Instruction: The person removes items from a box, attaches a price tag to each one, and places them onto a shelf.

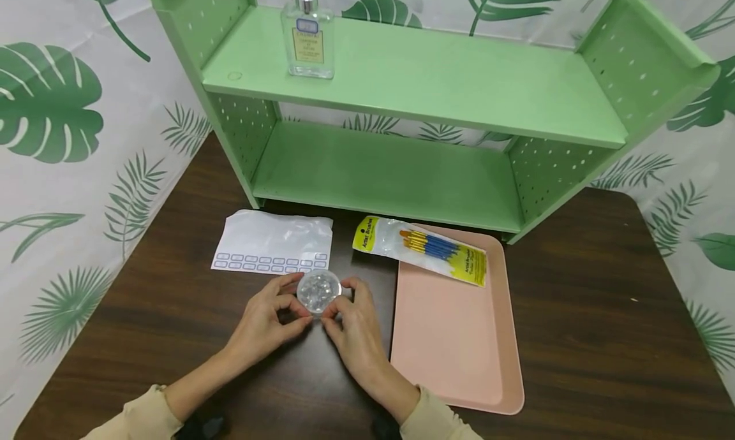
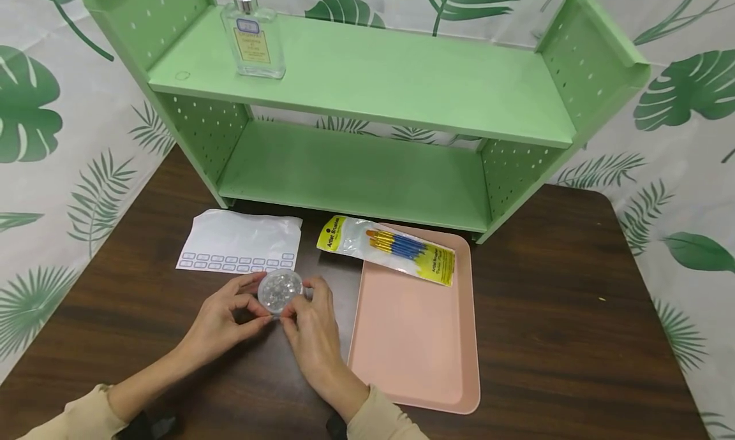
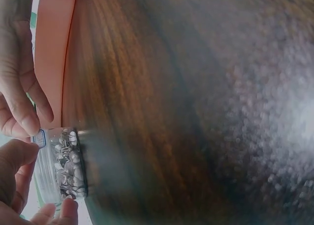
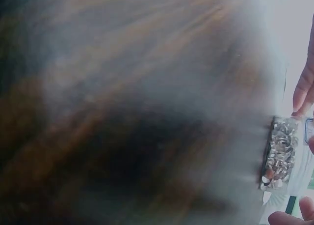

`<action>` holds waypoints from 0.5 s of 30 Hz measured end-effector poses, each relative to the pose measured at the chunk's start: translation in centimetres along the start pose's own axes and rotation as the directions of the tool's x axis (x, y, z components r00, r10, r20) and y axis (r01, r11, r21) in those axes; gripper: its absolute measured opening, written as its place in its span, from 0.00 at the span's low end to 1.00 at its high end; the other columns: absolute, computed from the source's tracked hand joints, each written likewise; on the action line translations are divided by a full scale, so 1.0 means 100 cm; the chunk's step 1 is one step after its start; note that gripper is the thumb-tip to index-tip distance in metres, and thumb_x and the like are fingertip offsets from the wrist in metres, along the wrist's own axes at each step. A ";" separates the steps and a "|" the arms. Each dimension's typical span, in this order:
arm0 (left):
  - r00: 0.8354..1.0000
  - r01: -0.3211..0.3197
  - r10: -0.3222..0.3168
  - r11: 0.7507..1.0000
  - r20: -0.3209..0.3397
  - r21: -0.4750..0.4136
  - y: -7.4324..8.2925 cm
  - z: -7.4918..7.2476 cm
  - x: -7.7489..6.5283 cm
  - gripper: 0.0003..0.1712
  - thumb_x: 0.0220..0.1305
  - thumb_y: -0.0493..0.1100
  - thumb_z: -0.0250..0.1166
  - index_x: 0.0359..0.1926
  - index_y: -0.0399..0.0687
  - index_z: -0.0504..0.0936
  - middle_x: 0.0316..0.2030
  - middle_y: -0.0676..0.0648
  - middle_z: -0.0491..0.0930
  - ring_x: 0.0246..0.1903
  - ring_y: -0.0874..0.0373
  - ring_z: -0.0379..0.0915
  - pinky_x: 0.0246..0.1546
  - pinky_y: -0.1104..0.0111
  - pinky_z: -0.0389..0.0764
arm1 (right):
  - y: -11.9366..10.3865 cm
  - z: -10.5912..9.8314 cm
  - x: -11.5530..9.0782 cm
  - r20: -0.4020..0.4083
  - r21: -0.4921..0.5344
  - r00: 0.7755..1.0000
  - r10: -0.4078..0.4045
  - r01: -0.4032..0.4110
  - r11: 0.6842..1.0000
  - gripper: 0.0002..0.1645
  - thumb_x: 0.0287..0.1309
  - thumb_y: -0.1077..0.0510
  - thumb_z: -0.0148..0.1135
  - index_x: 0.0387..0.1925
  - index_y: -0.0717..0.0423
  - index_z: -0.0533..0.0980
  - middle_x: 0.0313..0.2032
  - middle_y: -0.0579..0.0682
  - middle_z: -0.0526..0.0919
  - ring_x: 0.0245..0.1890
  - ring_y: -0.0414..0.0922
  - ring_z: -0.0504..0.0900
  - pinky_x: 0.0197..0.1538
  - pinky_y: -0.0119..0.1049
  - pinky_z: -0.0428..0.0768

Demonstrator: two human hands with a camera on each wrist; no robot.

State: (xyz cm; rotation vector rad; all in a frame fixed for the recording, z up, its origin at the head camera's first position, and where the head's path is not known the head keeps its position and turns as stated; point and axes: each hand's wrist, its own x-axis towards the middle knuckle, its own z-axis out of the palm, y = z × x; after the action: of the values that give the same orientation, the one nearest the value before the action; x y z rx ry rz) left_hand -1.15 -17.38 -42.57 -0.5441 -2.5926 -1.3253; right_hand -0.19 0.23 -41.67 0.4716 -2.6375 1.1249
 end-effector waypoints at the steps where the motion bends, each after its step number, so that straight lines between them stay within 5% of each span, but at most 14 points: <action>1: 1.000 0.001 -0.001 1.000 -0.001 -0.005 0.000 0.000 0.000 0.13 0.38 0.31 0.76 0.19 0.52 0.81 0.52 0.39 0.75 0.47 0.47 0.79 0.48 0.72 0.77 | 0.001 0.001 0.000 -0.005 -0.001 1.000 -0.006 0.006 1.000 0.13 0.37 0.66 0.75 0.19 0.54 0.76 0.49 0.58 0.72 0.50 0.51 0.73 0.47 0.41 0.75; 5: 1.000 0.001 -0.002 1.000 -0.005 -0.016 -0.002 0.001 0.000 0.14 0.39 0.30 0.76 0.19 0.52 0.81 0.52 0.39 0.75 0.47 0.47 0.79 0.50 0.84 0.70 | 0.003 0.004 0.000 -0.025 0.004 0.999 -0.033 0.033 0.999 0.13 0.38 0.68 0.74 0.19 0.54 0.76 0.49 0.59 0.72 0.50 0.51 0.74 0.46 0.40 0.77; 15: 1.000 0.008 -0.008 1.000 -0.017 -0.010 -0.003 0.003 0.000 0.14 0.39 0.31 0.76 0.19 0.52 0.81 0.52 0.41 0.75 0.46 0.50 0.79 0.49 0.81 0.72 | 0.004 0.009 0.000 -0.048 0.008 0.996 -0.081 0.081 0.997 0.15 0.41 0.69 0.73 0.23 0.55 0.72 0.46 0.57 0.73 0.43 0.48 0.79 0.39 0.37 0.80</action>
State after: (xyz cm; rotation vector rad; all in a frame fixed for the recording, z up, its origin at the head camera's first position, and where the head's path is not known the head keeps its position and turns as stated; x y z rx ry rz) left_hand -1.30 -17.34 -42.97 -0.5221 -2.5793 -1.3396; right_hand -0.42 -0.12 -42.56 0.5420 -2.5487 1.1115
